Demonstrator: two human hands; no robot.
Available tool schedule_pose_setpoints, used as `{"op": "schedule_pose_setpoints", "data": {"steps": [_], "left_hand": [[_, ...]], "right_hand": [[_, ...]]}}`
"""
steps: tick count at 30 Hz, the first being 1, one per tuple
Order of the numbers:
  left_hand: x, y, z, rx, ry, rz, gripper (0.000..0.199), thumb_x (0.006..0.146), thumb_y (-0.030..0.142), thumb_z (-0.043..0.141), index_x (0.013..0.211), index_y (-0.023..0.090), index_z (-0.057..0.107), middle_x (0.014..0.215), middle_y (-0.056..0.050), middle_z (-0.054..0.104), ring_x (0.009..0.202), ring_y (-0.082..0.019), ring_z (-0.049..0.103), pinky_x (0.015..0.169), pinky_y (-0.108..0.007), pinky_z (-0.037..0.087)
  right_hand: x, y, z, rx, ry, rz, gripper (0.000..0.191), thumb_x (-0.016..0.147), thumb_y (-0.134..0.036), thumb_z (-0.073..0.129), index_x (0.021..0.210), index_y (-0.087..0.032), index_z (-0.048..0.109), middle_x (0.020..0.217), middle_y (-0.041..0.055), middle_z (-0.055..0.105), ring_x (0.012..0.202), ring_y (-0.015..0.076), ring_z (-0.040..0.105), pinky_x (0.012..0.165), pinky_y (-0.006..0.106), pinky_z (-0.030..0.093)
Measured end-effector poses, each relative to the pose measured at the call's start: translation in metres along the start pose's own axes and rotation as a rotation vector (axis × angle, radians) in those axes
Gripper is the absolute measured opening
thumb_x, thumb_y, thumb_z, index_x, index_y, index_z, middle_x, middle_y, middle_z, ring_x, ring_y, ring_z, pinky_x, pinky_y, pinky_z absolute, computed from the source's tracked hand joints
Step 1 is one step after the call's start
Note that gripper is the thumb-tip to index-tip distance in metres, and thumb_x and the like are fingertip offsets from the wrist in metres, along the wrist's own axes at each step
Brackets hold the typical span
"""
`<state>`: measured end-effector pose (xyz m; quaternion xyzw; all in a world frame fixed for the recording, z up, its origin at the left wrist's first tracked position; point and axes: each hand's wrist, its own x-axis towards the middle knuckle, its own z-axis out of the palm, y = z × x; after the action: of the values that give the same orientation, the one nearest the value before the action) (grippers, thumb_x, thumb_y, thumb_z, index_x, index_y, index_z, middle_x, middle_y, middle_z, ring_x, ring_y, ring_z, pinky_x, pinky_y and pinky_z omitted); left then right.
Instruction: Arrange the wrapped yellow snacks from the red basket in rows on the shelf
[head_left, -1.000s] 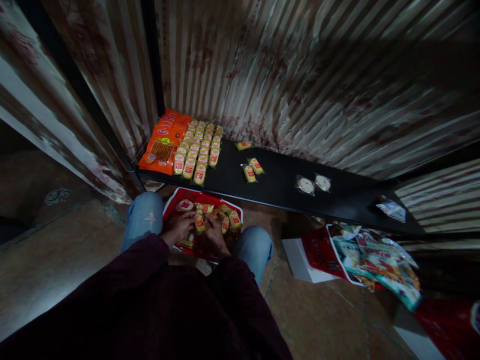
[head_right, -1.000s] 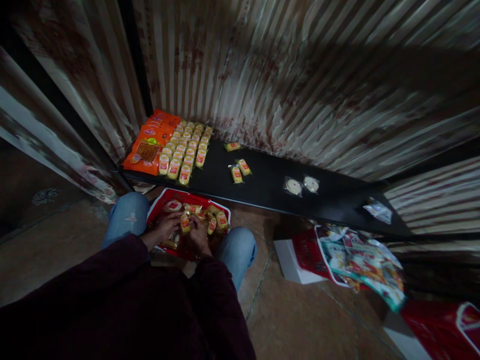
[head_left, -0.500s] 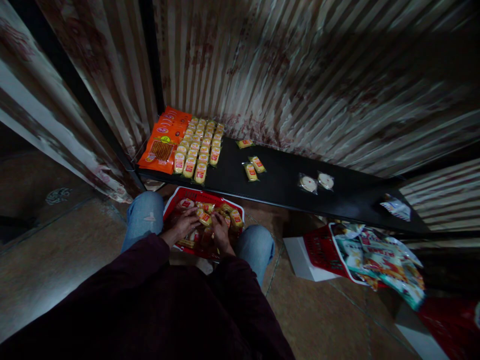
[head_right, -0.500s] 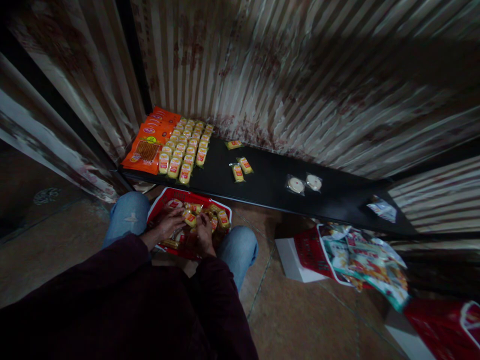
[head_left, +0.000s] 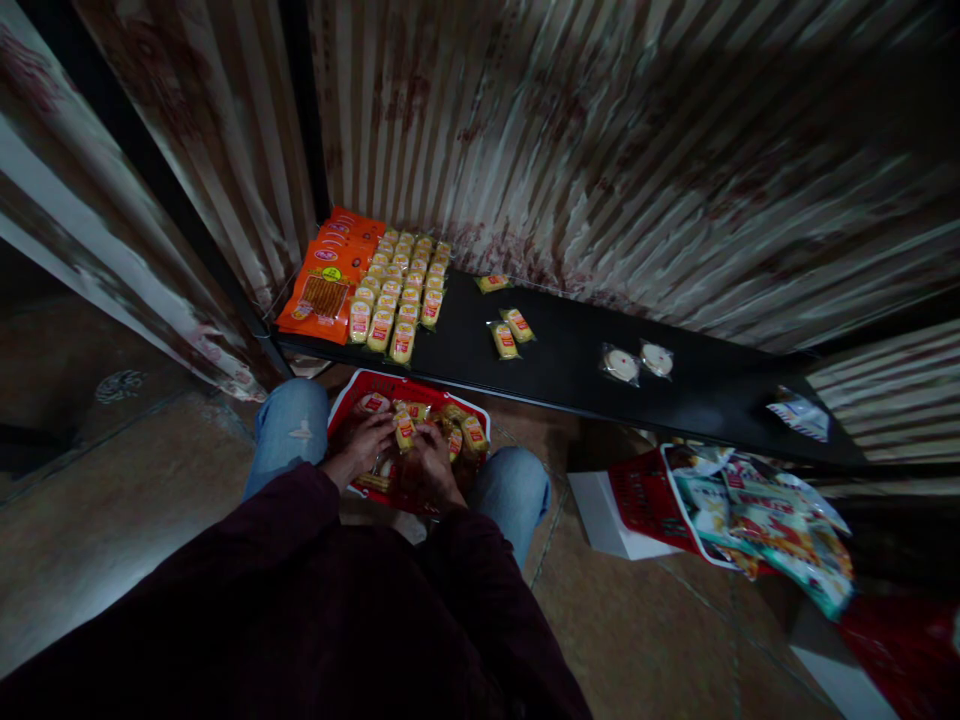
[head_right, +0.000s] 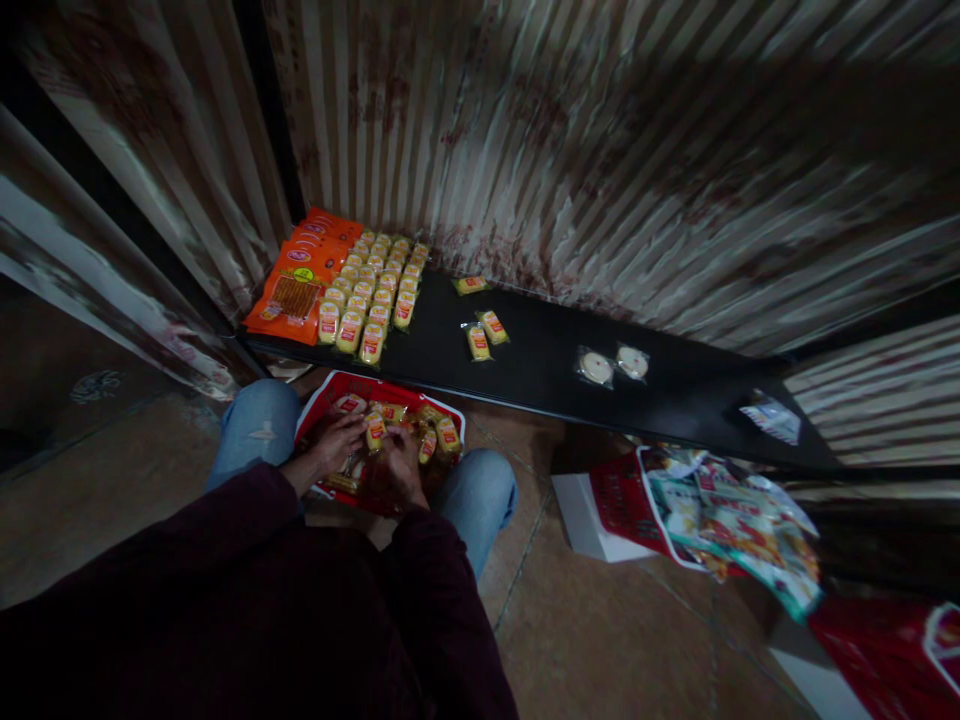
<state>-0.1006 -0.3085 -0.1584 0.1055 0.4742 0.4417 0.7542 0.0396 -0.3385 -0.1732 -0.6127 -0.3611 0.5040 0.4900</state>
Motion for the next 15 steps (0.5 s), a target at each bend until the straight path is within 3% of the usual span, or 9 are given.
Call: {"op": "schedule_pose_setpoints", "data": {"steps": [6, 11, 15], "left_hand": [[-0.006, -0.002, 0.000, 0.065, -0.119, 0.013, 0.031, 0.061, 0.012, 0.075, 0.088, 0.017, 0.062, 0.086, -0.002, 0.066, 0.075, -0.012, 0.062, 0.074, -0.026, 0.048], [-0.007, 0.001, 0.002, 0.108, -0.125, 0.013, 0.033, 0.063, 0.015, 0.074, 0.094, 0.016, 0.065, 0.089, -0.005, 0.067, 0.078, -0.013, 0.062, 0.072, -0.024, 0.045], [-0.008, 0.002, 0.003, 0.105, -0.122, 0.017, 0.036, 0.063, 0.016, 0.074, 0.097, 0.016, 0.064, 0.089, -0.005, 0.067, 0.077, -0.014, 0.062, 0.071, -0.025, 0.044]], "right_hand": [[-0.001, 0.000, 0.000, 0.027, 0.011, -0.004, 0.022, 0.067, -0.037, 0.063, 0.081, -0.020, 0.059, 0.081, 0.0012, 0.064, 0.076, 0.0158, 0.058, 0.072, 0.029, 0.046], [-0.005, -0.007, 0.002, 0.138, -0.006, 0.153, 0.022, 0.064, -0.035, 0.065, 0.079, -0.022, 0.057, 0.085, 0.0004, 0.063, 0.075, 0.0161, 0.058, 0.066, 0.028, 0.048], [-0.008, -0.012, 0.002, 0.172, -0.022, 0.152, 0.023, 0.065, -0.039, 0.064, 0.079, -0.021, 0.058, 0.086, 0.0016, 0.065, 0.078, 0.0176, 0.060, 0.067, 0.028, 0.049]]}}
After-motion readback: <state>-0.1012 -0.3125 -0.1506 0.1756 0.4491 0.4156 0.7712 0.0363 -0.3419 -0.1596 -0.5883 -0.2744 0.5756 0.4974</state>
